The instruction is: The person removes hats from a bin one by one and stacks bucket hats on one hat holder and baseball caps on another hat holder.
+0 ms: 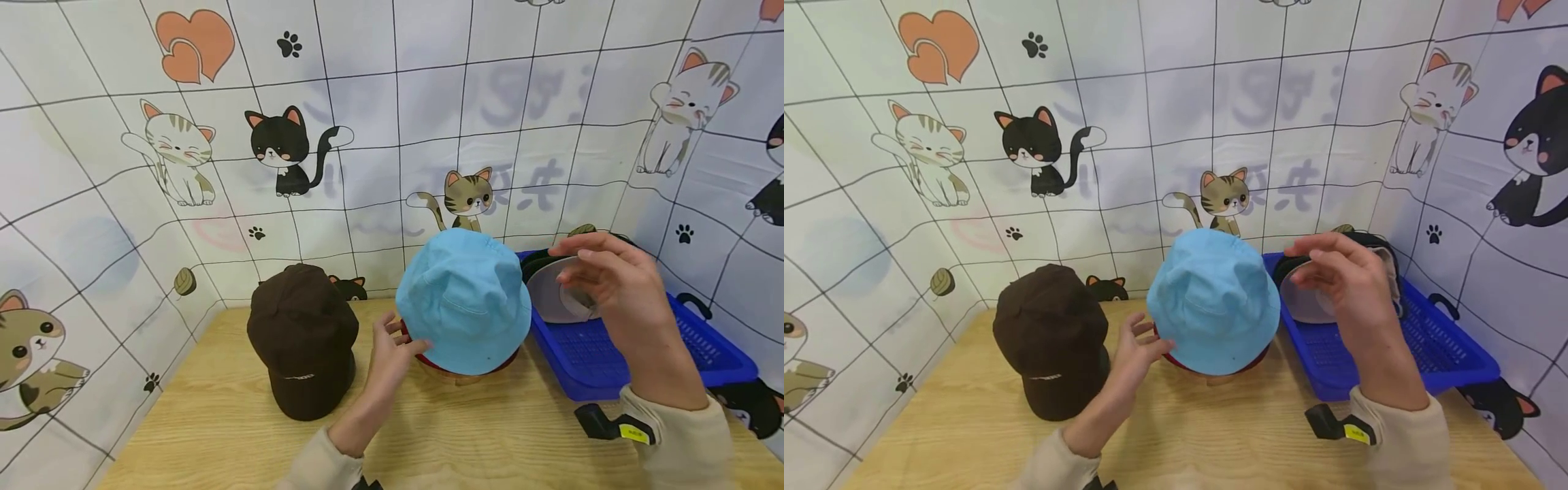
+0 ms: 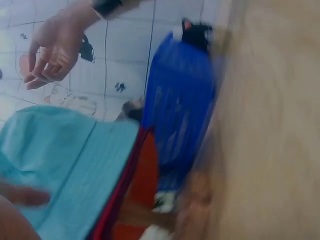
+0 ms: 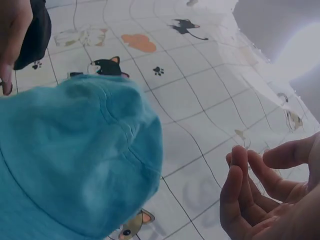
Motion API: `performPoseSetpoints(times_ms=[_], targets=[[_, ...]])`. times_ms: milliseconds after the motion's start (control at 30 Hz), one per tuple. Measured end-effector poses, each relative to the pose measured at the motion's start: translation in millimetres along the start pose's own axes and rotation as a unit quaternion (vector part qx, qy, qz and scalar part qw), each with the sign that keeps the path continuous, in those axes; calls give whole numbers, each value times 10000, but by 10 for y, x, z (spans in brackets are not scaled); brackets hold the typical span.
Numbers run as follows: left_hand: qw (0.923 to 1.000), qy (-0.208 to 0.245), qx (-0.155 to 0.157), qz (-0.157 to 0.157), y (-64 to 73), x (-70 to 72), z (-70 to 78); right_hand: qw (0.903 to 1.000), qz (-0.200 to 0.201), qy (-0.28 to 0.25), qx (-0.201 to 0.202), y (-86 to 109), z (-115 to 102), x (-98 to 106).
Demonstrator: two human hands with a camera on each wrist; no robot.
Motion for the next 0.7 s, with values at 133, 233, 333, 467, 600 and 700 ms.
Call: performPoseSetpoints(times_ms=[133,233,333,467,600,700], targets=[[9958,692,582,148,-29,-69,-122,9990,383,-195,136,11,-50,261],[9890,1155,897,-211,-41,-137,-216,9962,728,-435,180,13,-61,423],[9809,1583,1022,-478,-41,-231,-284,9920,1161,-477,111,8,-44,552],[9733,1869,1102,-747,-37,-384,-323,9856,1683,-164,-39,14,-5,699],[9704,1996,1062,-842,-17,-505,-340,9794,2011,107,-140,15,19,830],[9720,2004,1001,-708,24,-556,-354,9751,2203,105,-213,22,28,913]])
Point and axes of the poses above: each hand's wrist, its own y-axis away from the middle knuckle, its own x-axis out of the back of the hand, z = x × y, the point moved 3 cm from there along -y, towards the middle knuckle, and after that the axes turned 8 degrees about -y, right-handed, at the moved point
